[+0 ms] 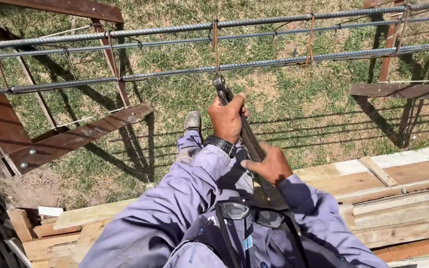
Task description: The person uses a rebar tying tool to secure wire ties around the intersections of a rebar grid. They repeatedly position the tool, twist the wire to tighten the connection, and then release the tool to move to the next intersection.
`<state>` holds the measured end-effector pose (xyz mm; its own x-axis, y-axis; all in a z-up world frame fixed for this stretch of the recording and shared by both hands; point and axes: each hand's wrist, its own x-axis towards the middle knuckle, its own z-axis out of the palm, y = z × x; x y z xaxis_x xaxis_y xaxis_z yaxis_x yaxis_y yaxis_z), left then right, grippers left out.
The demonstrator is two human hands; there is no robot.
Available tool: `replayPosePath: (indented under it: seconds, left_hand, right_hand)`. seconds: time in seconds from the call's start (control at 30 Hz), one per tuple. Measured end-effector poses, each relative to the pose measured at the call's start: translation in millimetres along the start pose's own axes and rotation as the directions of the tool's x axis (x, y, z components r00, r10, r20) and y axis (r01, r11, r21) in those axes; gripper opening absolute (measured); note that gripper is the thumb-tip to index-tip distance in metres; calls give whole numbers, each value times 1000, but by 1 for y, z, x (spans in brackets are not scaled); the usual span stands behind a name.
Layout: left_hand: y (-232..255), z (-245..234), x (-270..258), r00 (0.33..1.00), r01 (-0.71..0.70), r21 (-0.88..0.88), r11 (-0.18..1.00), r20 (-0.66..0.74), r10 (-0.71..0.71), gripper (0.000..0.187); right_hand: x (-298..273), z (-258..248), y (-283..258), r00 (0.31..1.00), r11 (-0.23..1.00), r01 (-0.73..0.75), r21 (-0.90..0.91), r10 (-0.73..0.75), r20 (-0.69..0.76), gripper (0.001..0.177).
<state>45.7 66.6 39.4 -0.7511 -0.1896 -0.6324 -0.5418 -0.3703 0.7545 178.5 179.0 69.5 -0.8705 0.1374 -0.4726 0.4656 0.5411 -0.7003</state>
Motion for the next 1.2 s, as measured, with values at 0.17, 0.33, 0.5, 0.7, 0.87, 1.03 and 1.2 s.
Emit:
replayPosePath:
  seconds: [0.17, 0.33, 0.5, 0.7, 0.87, 1.03, 1.2]
  left_hand:
    - [32, -2, -24, 963, 257, -319, 912, 160, -216, 21]
    - [30, -20, -18, 864, 449, -376, 811, 413, -287, 19]
    - [38, -20, -36, 917, 286, -299, 910, 361, -170, 37]
    - [41, 5, -47, 960, 233, 24, 972, 152, -234, 71]
    - [36, 12, -42, 977, 213, 55, 975, 15, -215, 78]
    - [-12, 10, -11, 980, 198, 73, 977, -31, -196, 49]
    - [37, -19, -31, 964, 235, -7, 972, 128, -232, 22]
  right_hand:
    - [-2, -12, 21, 611, 559, -537, 632, -258, 748, 31]
    - [-33, 21, 2, 623, 205, -747, 632, -114, 774, 22]
    - [-32, 22, 4, 793, 411, -594, 692, 148, 592, 21]
    - [-18, -1, 20, 911, 899, -388, -203, 407, 61, 55]
    - [28, 39, 89, 971, 971, -122, -204, 74, -229, 30]
    - [28, 89, 110, 964, 921, -157, -356, 64, -259, 26]
    - [-27, 36, -15, 969, 966, -201, -164, 172, -176, 24]
